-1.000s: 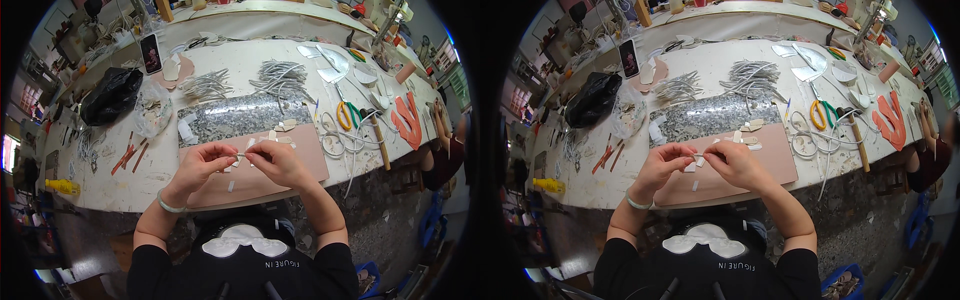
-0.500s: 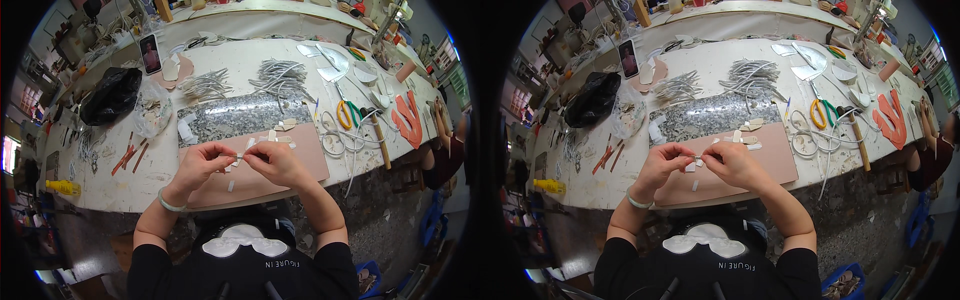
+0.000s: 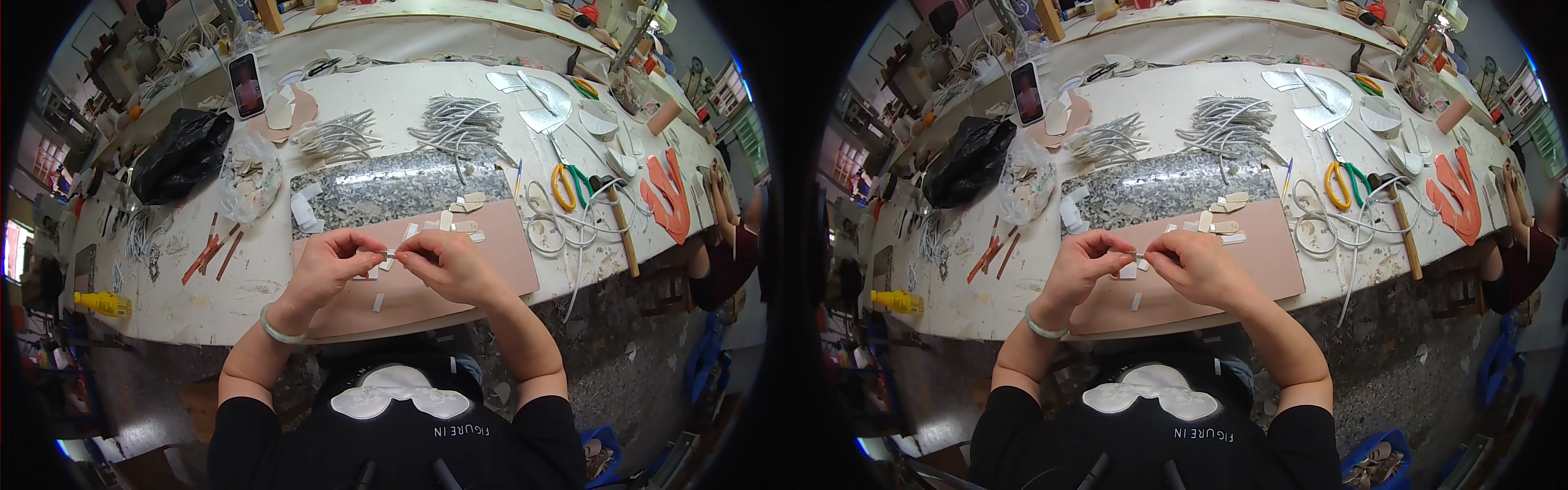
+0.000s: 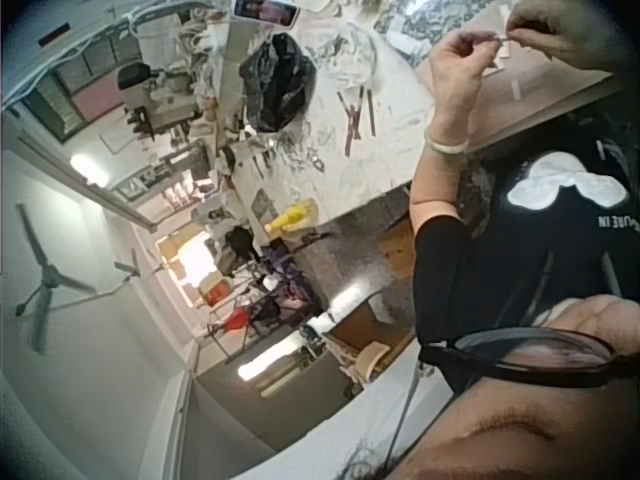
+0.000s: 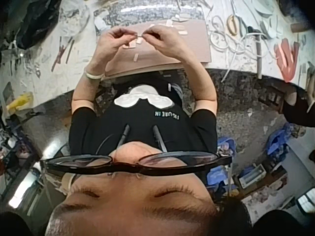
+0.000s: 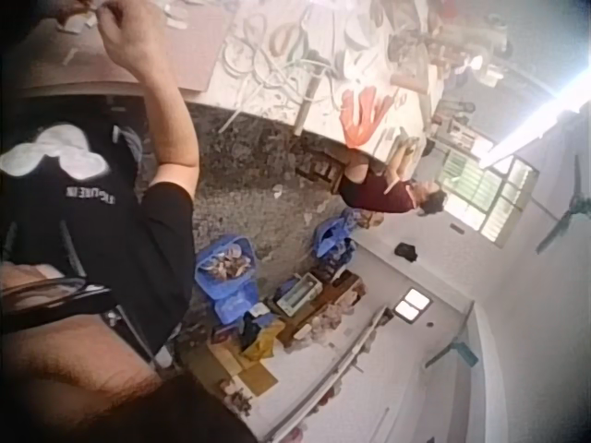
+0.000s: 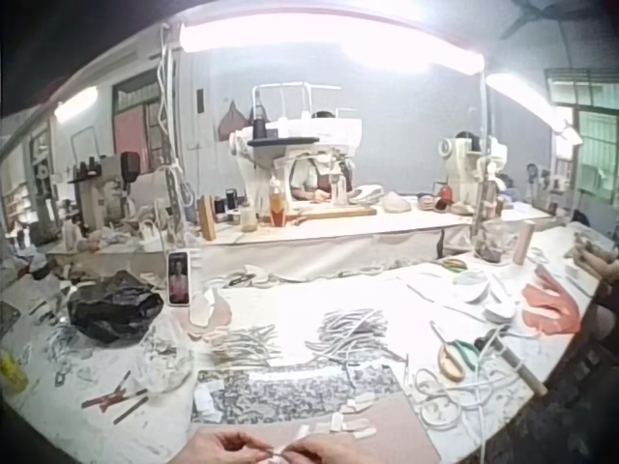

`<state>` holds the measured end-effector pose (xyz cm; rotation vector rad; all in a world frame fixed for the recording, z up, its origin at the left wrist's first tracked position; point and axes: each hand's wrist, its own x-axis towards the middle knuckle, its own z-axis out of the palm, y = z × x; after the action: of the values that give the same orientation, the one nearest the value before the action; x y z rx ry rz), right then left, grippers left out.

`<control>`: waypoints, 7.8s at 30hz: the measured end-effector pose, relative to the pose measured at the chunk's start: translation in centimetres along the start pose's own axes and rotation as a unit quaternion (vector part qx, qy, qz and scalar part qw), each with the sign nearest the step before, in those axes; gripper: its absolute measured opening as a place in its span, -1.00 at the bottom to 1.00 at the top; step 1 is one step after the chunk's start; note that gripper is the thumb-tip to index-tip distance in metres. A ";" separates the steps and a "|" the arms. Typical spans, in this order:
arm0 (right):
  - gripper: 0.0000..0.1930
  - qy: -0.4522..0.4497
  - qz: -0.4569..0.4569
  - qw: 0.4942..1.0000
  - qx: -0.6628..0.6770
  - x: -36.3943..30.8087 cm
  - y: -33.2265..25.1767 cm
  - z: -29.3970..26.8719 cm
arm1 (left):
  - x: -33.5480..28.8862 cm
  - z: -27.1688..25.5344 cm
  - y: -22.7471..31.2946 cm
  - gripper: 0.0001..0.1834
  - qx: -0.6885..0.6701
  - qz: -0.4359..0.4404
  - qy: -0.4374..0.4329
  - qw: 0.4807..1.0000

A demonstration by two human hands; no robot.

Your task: The person sits at a cluttered workbench and repeatedly picks up small white oval pieces and thin white strips. They wrap the strips around the oval pieces by hand, creating small assembled units. The person places the finished units on the table and occasionally picks up a new piece to continue the process.

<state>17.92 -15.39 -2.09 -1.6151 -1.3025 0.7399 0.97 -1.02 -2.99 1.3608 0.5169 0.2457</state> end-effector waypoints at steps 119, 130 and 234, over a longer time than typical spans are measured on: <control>-0.68 0.135 0.152 0.957 -0.207 8.9 6.1 -7.8 | 5.8 -1.6 -0.7 -0.79 0.467 0.276 0.047 0.839; -0.72 0.213 0.067 0.973 0.060 2.0 3.7 -10.1 | 10.7 4.8 -2.2 -0.69 0.459 0.312 -0.082 0.828; -0.84 0.085 -0.122 0.988 0.032 -0.5 0.0 0.9 | -0.8 -0.1 -0.5 -0.85 -0.262 -0.046 -0.007 0.964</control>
<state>17.07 -15.64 -2.52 -1.4040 -1.3085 0.4781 0.17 -1.40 -3.35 0.8210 0.4616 0.2730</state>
